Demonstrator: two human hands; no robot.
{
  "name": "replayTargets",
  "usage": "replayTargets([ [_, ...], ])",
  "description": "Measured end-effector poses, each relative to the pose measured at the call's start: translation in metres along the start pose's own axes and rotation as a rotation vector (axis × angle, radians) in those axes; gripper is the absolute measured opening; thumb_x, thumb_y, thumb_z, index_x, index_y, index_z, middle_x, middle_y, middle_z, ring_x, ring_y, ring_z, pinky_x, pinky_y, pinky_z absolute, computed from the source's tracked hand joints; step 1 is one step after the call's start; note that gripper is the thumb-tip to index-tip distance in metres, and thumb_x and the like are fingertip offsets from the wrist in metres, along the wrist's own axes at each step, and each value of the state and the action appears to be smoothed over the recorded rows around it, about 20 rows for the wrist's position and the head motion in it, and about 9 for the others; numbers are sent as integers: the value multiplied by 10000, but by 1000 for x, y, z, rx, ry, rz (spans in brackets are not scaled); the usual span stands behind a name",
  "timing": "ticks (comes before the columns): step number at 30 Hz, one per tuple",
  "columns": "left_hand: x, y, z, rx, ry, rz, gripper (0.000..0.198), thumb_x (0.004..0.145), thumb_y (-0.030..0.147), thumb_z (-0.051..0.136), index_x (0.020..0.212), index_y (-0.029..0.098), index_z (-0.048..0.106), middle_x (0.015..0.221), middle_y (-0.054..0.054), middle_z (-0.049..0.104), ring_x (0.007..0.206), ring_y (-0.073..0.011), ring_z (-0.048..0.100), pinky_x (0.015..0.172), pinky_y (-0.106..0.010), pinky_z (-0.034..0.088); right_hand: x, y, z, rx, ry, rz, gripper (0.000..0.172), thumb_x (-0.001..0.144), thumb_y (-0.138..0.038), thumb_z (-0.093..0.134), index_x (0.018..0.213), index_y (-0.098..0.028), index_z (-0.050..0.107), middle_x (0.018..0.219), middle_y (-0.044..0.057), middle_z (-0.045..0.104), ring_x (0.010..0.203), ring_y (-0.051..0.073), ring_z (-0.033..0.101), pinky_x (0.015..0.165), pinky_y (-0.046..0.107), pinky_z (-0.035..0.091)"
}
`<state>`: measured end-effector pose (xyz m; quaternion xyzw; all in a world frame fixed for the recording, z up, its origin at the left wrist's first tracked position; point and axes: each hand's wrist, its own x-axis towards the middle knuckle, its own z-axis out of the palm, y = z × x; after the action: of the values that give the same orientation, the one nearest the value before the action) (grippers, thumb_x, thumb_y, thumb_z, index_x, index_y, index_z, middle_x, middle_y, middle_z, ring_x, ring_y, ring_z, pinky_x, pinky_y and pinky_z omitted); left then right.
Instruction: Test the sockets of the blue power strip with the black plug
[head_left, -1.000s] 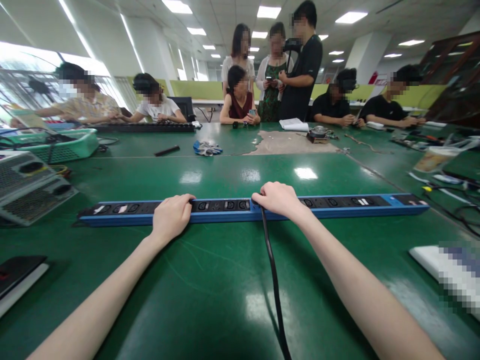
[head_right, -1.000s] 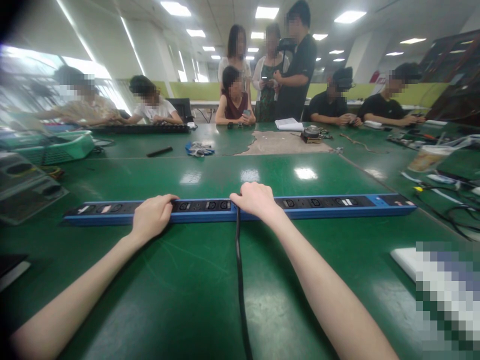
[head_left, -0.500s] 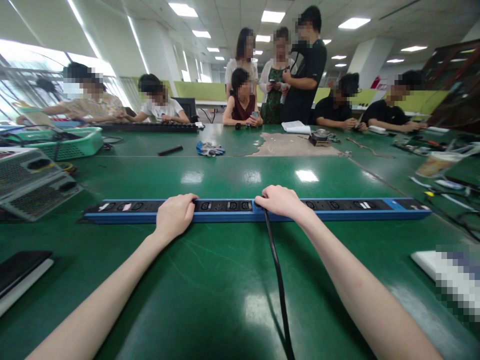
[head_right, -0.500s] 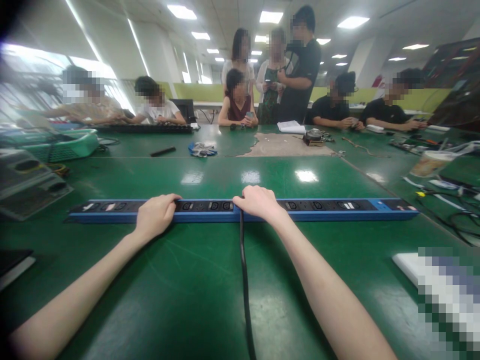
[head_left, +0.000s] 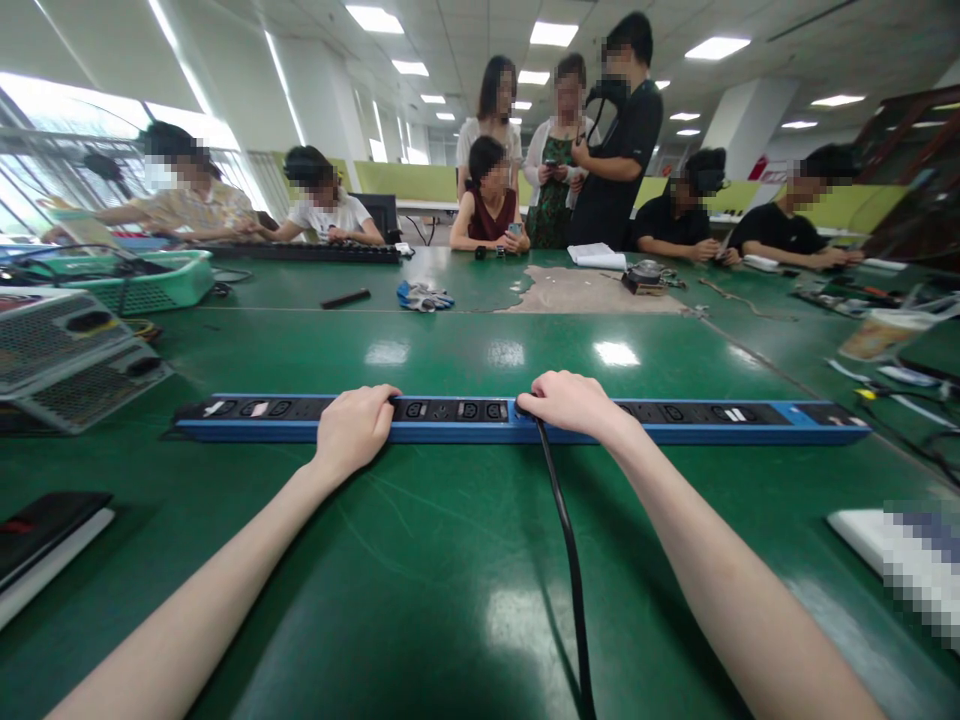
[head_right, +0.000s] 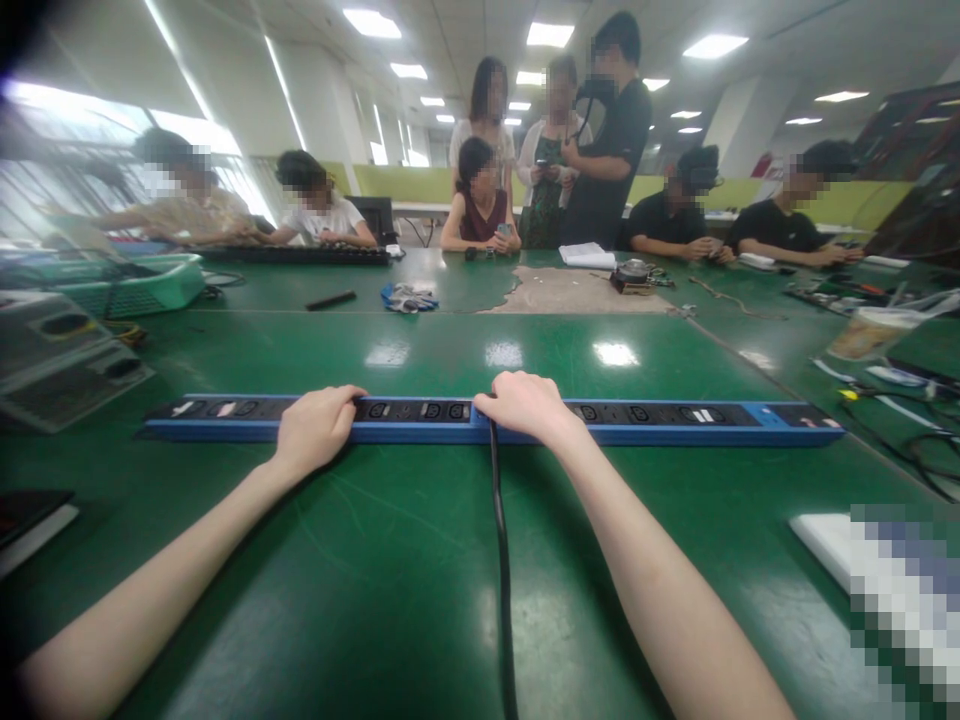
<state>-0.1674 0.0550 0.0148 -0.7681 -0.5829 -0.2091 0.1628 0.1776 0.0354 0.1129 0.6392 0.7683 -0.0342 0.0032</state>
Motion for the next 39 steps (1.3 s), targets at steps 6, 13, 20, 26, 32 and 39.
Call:
replayTargets([
  [6,0,2,0,-8,1,-4,405,1001,282,347,1180,235,707,1047,-77,761,1001,-271,691,927,-399,482,0,-8,6,6,16,35,530,983,-540,402,991,-165,777,1065,165,760,1009,288,715,874,360,504],
  [13,0,-3,2,-7,-4,-9,398,1012,293,343,1179,241,700,1043,-73,757,994,-271,688,932,-402,481,-5,-22,6,47,-24,83,532,990,-525,438,1108,-130,774,1130,198,751,1099,283,705,937,348,497],
  [20,-3,51,-14,-125,103,60,466,1016,258,383,1427,207,596,1433,-107,655,1345,-291,575,1203,-510,343,-7,-20,4,74,-40,79,531,997,-529,433,1135,-144,772,1166,194,747,1123,285,702,948,358,501],
  [26,-22,132,-15,-211,-8,423,680,1009,236,441,1666,306,280,1689,-20,373,1557,-262,362,1319,-543,177,-8,-17,5,90,6,96,528,1001,-523,434,1164,-149,769,1192,195,743,1161,283,692,965,344,498],
  [32,-25,130,-10,-206,-57,429,755,982,164,440,1687,300,204,1712,-8,310,1574,-229,334,1323,-493,212,-12,-15,10,68,36,57,531,1004,-511,425,1148,-138,774,1179,211,741,1145,291,697,979,363,494],
  [39,-23,132,-10,-209,-53,433,780,978,159,441,1692,310,166,1704,-9,321,1568,-238,348,1318,-504,233,-1,6,6,158,-33,4,582,964,-674,463,959,-193,790,1068,142,773,1060,266,715,916,328,508],
])
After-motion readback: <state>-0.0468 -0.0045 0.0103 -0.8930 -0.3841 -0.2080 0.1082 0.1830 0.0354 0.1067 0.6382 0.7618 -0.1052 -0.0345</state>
